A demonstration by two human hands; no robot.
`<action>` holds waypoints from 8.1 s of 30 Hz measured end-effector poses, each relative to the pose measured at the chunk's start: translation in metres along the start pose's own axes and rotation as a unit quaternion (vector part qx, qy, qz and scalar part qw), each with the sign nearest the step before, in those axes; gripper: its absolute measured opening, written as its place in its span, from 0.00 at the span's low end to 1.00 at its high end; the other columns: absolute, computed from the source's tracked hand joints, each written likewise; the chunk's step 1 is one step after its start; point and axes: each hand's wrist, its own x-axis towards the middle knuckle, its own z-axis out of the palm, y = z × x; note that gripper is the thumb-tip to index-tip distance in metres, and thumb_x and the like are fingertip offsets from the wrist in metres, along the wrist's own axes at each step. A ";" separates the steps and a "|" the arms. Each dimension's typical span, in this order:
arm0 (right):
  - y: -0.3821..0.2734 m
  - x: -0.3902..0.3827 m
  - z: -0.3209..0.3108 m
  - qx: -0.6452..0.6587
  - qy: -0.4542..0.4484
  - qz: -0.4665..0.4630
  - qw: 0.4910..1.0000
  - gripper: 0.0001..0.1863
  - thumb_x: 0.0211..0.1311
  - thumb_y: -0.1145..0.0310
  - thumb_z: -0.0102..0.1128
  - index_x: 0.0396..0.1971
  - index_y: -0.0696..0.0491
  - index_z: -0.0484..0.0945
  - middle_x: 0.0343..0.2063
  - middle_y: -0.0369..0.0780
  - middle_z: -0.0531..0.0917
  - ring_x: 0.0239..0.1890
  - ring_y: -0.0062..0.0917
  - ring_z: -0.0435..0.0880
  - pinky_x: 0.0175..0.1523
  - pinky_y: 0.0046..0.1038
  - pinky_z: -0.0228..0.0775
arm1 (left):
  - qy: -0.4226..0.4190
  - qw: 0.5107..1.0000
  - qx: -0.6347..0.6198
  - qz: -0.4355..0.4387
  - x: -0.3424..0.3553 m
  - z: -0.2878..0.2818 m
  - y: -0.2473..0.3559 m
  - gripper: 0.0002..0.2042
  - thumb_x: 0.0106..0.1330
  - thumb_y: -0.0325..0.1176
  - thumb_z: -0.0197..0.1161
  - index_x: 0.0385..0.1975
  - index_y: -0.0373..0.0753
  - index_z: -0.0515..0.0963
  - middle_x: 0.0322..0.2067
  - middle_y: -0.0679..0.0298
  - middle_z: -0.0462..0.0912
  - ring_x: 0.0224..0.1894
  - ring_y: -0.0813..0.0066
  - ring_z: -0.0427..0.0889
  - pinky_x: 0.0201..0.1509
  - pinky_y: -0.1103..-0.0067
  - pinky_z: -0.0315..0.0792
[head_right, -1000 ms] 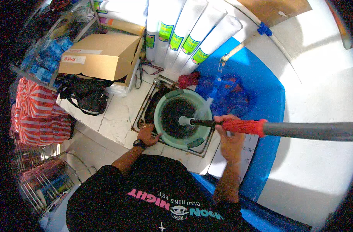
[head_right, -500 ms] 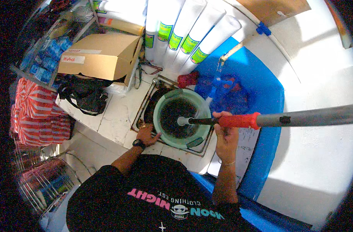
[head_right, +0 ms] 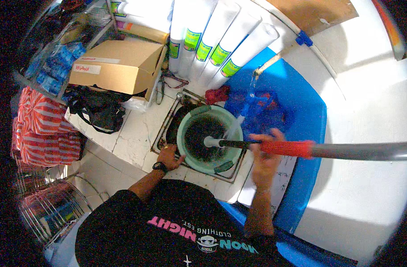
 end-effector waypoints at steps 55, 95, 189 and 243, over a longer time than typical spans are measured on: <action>-0.100 0.010 -0.043 -0.019 0.106 -0.127 0.986 0.33 0.44 0.76 0.82 0.51 0.57 0.72 0.39 0.46 0.86 0.41 0.32 0.86 0.50 0.33 0.81 | 0.156 0.905 -0.337 0.207 0.051 -0.007 0.206 0.32 0.55 0.38 0.75 0.57 0.35 0.67 0.51 0.48 0.75 0.56 0.46 0.74 0.59 0.59 0.68; -0.168 0.075 -0.057 -0.011 0.048 -0.155 0.987 0.27 0.58 0.75 0.74 0.57 0.60 0.74 0.36 0.35 0.81 0.39 0.15 0.81 0.46 0.18 0.75 | 0.056 0.795 -0.449 0.405 0.064 -0.245 0.363 0.27 0.61 0.45 0.72 0.52 0.31 0.74 0.41 0.44 0.84 0.42 0.51 0.85 0.45 0.66 0.77; -0.150 0.064 -0.062 0.309 -0.177 -0.151 0.922 0.15 0.62 0.70 0.66 0.29 0.48 0.64 0.21 0.31 0.67 0.23 0.18 0.72 0.33 0.25 0.69 | -0.100 0.761 -0.398 0.502 0.060 -0.245 0.363 0.14 0.53 0.36 0.73 0.31 0.33 0.79 0.26 0.47 0.83 0.30 0.51 0.86 0.37 0.68 0.79; -0.172 0.088 -0.001 0.193 -0.024 -0.069 0.979 0.18 0.62 0.71 0.64 0.14 0.54 0.70 0.11 0.34 0.72 0.13 0.16 0.71 0.21 0.22 0.62 | 0.255 0.791 -0.319 0.456 0.069 -0.251 0.340 0.15 0.57 0.32 0.73 0.40 0.32 0.80 0.34 0.56 0.87 0.37 0.69 0.87 0.42 0.73 0.77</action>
